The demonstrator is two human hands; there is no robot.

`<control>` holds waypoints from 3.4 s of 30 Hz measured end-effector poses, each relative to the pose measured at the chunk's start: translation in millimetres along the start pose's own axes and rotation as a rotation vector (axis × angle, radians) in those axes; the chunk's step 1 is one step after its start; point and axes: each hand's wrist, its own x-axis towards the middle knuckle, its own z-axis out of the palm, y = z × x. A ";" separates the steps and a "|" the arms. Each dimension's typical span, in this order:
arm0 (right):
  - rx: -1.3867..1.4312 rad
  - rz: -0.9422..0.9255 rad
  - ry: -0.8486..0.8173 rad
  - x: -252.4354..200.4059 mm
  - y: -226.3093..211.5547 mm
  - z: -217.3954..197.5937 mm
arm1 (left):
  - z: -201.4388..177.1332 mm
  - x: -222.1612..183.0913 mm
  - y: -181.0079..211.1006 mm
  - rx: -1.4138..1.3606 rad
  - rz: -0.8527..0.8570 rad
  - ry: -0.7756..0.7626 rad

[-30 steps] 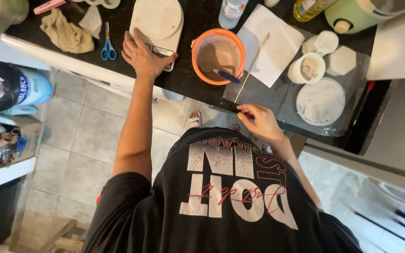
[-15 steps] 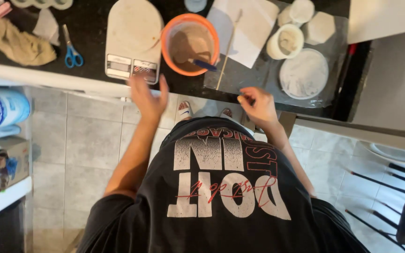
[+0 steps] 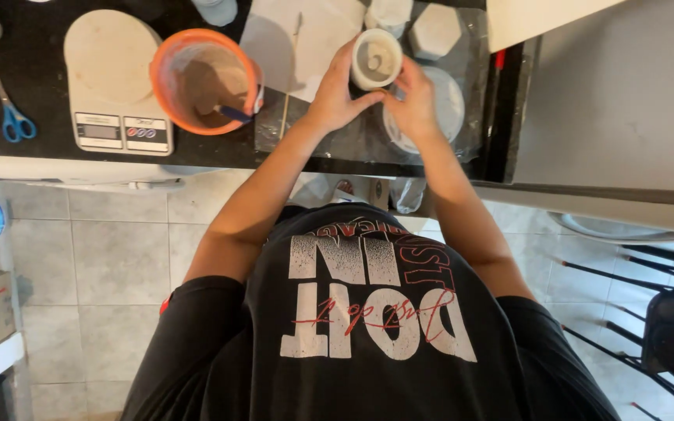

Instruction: Measuring and mixing powder with water in a small bucket on a digital scale

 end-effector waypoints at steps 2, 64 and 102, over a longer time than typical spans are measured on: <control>0.001 0.030 -0.010 -2.3 -15.8 -4.7 | 1.5 2.0 19.6 -0.023 0.001 0.030; -0.009 -0.137 0.001 -75.8 -32.3 58.6 | -4.6 -88.3 64.0 0.028 -0.156 0.291; -0.182 0.209 -0.063 -94.6 -27.5 41.2 | -69.3 -89.8 55.4 -0.081 -0.153 -0.041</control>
